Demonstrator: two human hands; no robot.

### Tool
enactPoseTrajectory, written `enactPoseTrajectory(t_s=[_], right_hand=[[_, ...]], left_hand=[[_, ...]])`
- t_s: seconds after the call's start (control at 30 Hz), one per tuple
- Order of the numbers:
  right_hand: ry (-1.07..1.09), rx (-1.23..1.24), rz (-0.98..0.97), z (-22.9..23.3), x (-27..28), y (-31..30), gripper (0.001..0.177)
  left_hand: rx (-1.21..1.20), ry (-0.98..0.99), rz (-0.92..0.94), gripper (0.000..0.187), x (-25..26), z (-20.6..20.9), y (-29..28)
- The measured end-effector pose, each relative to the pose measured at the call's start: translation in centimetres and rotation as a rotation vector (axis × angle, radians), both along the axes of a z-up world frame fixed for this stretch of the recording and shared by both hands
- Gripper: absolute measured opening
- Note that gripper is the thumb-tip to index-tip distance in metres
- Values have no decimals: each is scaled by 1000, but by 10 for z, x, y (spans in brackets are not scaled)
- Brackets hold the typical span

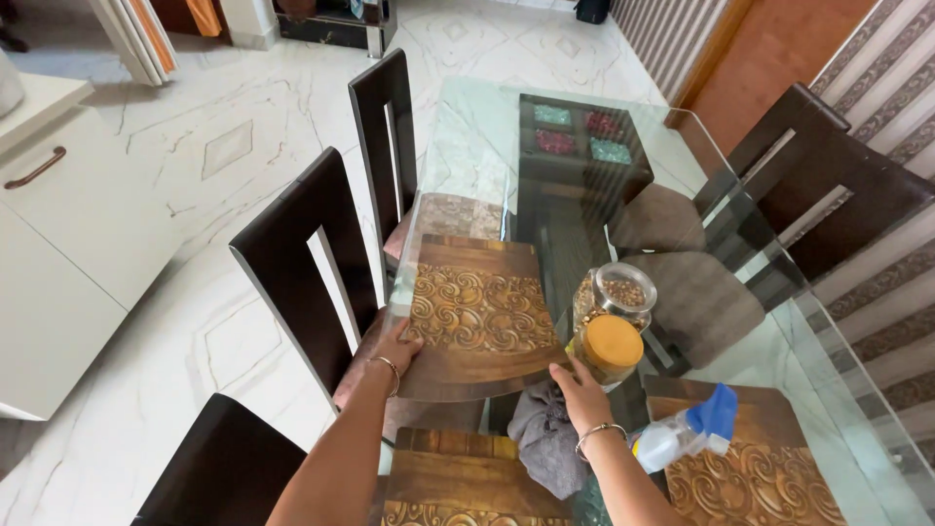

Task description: Clean the dining table and place mats with a cleaning spray and a cloth.

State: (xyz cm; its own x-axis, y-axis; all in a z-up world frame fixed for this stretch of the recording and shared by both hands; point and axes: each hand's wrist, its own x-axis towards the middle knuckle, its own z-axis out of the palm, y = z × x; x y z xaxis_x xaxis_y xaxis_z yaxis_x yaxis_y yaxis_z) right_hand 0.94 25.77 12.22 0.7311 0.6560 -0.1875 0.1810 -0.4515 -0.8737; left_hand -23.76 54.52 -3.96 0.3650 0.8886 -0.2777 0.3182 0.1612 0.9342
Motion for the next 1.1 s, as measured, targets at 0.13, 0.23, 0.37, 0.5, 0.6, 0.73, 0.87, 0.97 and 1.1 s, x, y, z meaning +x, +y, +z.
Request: enactPoseTrajectory(t_s=[0.13,0.23,0.37,0.5,0.6,0.73,0.87,0.97,1.1], right_hand=[[-132,-85,15,-15,-6,-5,84],[-210,-107,51,-31,-6,-6,90],[-310,-139,124,-14,-16,-6,96],[-268,-325,207,-8,-12,-11,103],[-290,-466,297,-8,-3,-13,108],[-283,-575,346,-5,4,-10,109],[-258,-595,264,-6,12,-18,109],[-266,-603,233,-5,13,-24,108],[-354,-531,322,-5,-3,-15,101]], left_hand=[[-31,109,14,81,10,36,-14],[233,222,-44,78,12,24,-14],[304,575,-158,91,9,23,-22],[338,913,-433,97,-6,116,-77],[305,1022,-548,108,-4,140,-109],[304,1081,-603,112,-6,137,-112],[329,1095,-639,116,-8,132,-108],[334,1099,-635,115,-7,135,-111],[318,1104,-617,116,-4,130,-111]])
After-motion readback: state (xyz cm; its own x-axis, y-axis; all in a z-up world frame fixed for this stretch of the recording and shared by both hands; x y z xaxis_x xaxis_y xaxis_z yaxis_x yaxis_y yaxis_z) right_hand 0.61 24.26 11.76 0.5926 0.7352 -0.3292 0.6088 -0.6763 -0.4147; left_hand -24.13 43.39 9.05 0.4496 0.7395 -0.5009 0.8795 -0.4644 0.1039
